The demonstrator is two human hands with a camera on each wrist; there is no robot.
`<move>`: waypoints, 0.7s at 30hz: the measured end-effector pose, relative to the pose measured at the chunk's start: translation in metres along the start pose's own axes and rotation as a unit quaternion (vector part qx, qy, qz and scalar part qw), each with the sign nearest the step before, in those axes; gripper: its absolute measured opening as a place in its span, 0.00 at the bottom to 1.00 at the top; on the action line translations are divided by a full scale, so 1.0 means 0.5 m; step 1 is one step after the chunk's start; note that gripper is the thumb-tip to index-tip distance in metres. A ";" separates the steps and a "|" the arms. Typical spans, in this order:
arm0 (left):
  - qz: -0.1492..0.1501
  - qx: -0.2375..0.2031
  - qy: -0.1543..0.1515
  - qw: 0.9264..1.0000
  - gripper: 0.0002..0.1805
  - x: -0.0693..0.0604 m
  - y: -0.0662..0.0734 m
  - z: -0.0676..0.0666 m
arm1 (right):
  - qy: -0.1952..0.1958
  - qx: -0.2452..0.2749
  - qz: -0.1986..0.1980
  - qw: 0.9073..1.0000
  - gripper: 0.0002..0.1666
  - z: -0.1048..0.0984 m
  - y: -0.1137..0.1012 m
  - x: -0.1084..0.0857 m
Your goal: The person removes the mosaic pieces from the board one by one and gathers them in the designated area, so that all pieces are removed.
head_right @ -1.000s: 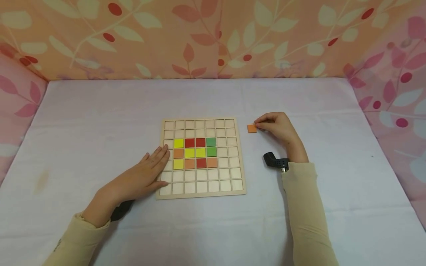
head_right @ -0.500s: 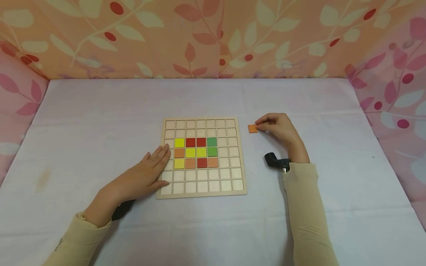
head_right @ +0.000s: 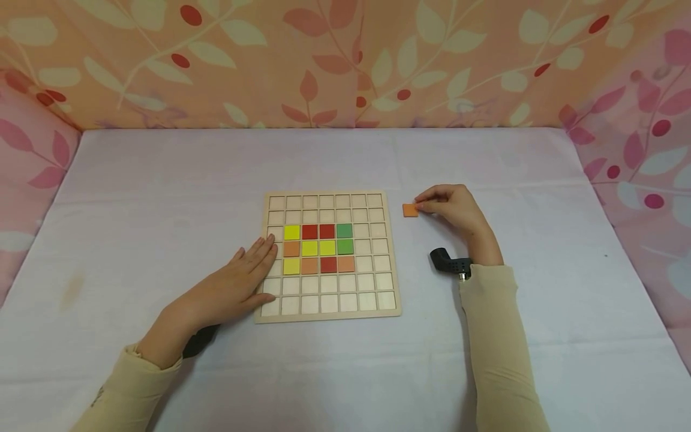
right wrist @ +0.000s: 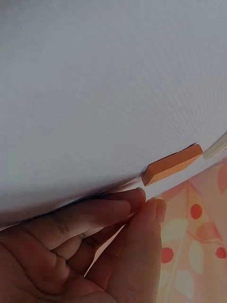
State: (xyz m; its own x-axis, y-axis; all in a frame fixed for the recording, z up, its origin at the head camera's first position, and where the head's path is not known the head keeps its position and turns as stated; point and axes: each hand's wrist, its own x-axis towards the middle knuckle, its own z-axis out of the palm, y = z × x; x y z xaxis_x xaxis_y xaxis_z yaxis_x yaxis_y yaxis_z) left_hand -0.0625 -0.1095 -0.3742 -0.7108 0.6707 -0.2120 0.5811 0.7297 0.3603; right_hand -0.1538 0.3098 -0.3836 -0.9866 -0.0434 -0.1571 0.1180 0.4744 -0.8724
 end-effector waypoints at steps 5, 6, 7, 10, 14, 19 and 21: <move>0.001 0.000 0.001 1.000 0.44 0.001 0.001 -0.002 | 0.002 0.038 0.002 0.999 0.13 -0.004 0.005 0.002; 0.001 0.001 0.000 1.000 0.44 0.001 0.002 -0.002 | 0.002 0.049 0.002 0.999 0.12 -0.005 0.006 0.003; 0.001 0.002 0.000 1.000 0.44 0.002 0.002 -0.002 | 0.001 0.058 0.001 0.998 0.11 -0.006 0.008 0.003; 0.002 0.002 0.001 1.000 0.44 0.002 0.002 -0.002 | 0.002 0.092 -0.002 0.996 0.08 -0.007 0.012 0.004; 0.000 -0.004 0.000 1.000 0.44 0.004 0.003 -0.001 | 0.009 0.117 -0.002 0.993 0.06 -0.008 0.011 0.004; -0.003 -0.004 -0.003 1.000 0.44 0.008 0.004 -0.001 | 0.003 0.138 -0.004 0.990 0.06 -0.005 0.003 0.004; -0.003 -0.003 -0.004 1.000 0.44 0.009 0.004 -0.001 | -0.001 0.139 -0.011 0.990 0.06 -0.003 0.001 0.004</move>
State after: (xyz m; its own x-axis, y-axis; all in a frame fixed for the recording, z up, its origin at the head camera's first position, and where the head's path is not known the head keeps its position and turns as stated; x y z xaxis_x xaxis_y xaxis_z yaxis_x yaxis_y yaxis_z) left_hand -0.0644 -0.1051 -0.3739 -0.7117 0.6667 -0.2214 0.5738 0.7334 0.3645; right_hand -0.1559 0.3113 -0.3835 -0.9891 -0.0519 -0.1376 0.1236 0.2138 -0.9690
